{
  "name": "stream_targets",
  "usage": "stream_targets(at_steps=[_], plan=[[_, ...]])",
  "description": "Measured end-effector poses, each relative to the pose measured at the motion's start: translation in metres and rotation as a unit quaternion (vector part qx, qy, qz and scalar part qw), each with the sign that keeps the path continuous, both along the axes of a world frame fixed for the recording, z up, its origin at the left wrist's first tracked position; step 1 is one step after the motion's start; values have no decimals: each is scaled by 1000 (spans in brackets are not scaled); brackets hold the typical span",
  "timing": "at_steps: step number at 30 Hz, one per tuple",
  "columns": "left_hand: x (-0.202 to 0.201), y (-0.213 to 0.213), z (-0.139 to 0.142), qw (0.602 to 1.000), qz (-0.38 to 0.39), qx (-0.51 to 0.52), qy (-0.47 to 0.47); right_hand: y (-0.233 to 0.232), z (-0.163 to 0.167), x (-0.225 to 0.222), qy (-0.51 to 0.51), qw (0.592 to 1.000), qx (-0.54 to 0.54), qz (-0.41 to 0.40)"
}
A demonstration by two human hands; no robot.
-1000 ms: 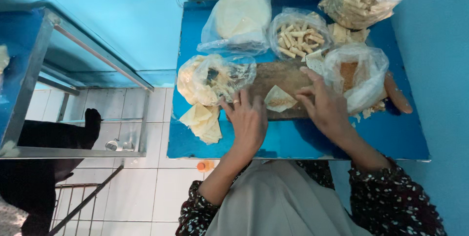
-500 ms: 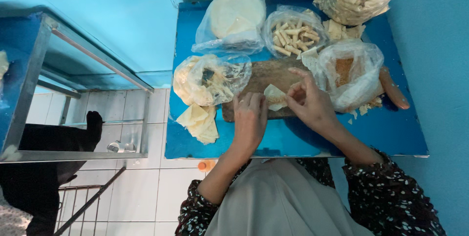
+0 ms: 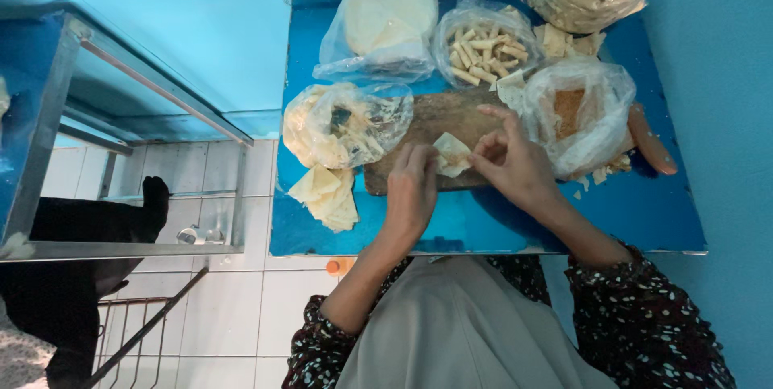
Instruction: The person cuts thin dough sheets on a wooden cutting board with a knife, places filling from a plastic bag onto a dough square, folds the dough over the filling to form filled pastries, and puts the finished pieces into a plastic bag.
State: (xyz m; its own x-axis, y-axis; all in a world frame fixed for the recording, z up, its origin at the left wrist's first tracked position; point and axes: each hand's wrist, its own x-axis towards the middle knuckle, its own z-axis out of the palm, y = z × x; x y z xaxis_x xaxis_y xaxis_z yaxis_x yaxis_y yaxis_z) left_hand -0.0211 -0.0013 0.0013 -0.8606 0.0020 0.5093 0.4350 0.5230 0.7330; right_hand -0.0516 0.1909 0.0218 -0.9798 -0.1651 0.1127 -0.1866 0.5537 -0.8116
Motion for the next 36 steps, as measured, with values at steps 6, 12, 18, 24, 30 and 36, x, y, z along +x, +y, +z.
stream_targets(at_steps=[6, 12, 18, 24, 30, 36], plan=[[-1, 2, -4, 1000, -15, 12, 13, 3, -19, -5, -11, 987, -156, 30], [-4, 6, -9, 1000, -11, 11, 19, -5, -30, -2, 28, 975, -204, 81], [-4, 6, -10, 1000, 1, 6, 4, -14, -21, 9, 178, 980, -5, 90], [-5, 0, -10, 996, -5, -72, 61, -11, -13, 11, 247, 964, 52, 87], [-4, -2, -12, 994, -41, -95, 31, -6, -13, 14, 259, 961, 23, 92], [-3, -6, -9, 993, -73, -88, 22, -6, -13, 14, 338, 931, 67, 122]])
